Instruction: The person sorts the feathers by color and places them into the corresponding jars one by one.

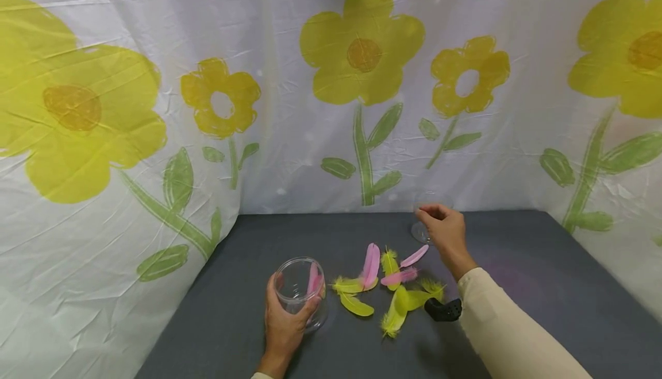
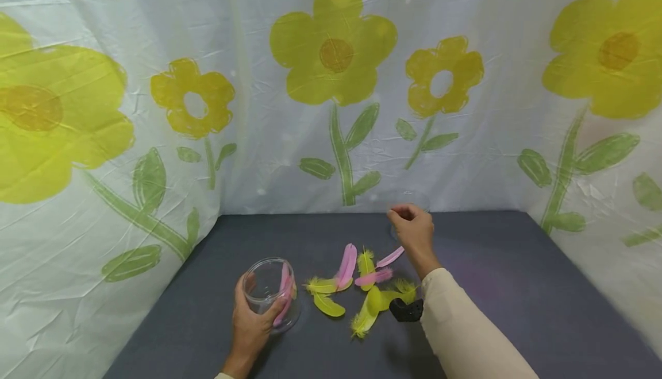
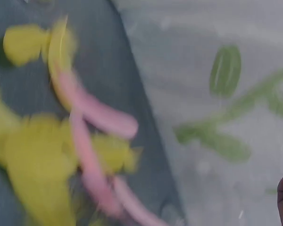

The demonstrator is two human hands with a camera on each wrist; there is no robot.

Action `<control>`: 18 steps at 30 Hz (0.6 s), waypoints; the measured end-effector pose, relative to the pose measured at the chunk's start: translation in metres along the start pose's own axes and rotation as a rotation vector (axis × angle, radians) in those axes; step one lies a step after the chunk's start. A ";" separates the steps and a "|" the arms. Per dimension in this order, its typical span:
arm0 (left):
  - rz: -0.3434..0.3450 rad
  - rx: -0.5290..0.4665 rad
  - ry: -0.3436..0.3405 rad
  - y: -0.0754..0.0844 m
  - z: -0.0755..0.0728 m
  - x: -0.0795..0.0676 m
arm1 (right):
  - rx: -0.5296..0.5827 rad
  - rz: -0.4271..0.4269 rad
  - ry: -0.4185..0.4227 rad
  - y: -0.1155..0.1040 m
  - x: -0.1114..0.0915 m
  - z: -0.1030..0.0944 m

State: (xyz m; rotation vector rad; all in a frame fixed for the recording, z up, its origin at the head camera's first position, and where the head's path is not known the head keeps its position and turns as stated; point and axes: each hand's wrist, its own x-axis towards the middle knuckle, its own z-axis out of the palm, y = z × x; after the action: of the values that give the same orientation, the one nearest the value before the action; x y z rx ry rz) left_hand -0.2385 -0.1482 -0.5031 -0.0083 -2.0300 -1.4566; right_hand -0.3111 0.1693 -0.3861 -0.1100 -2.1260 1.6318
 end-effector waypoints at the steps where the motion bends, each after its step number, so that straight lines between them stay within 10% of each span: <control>1: 0.001 0.000 0.001 0.000 0.000 0.000 | -0.022 0.017 0.002 0.006 0.002 -0.005; 18: -0.009 -0.002 -0.006 0.000 0.000 0.000 | -0.370 0.115 -0.169 0.090 -0.017 -0.017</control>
State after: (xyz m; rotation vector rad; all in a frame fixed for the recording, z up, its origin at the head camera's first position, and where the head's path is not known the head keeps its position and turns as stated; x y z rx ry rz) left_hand -0.2388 -0.1482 -0.5030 -0.0046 -2.0363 -1.4654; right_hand -0.3076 0.2056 -0.4719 -0.2197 -2.5773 1.3283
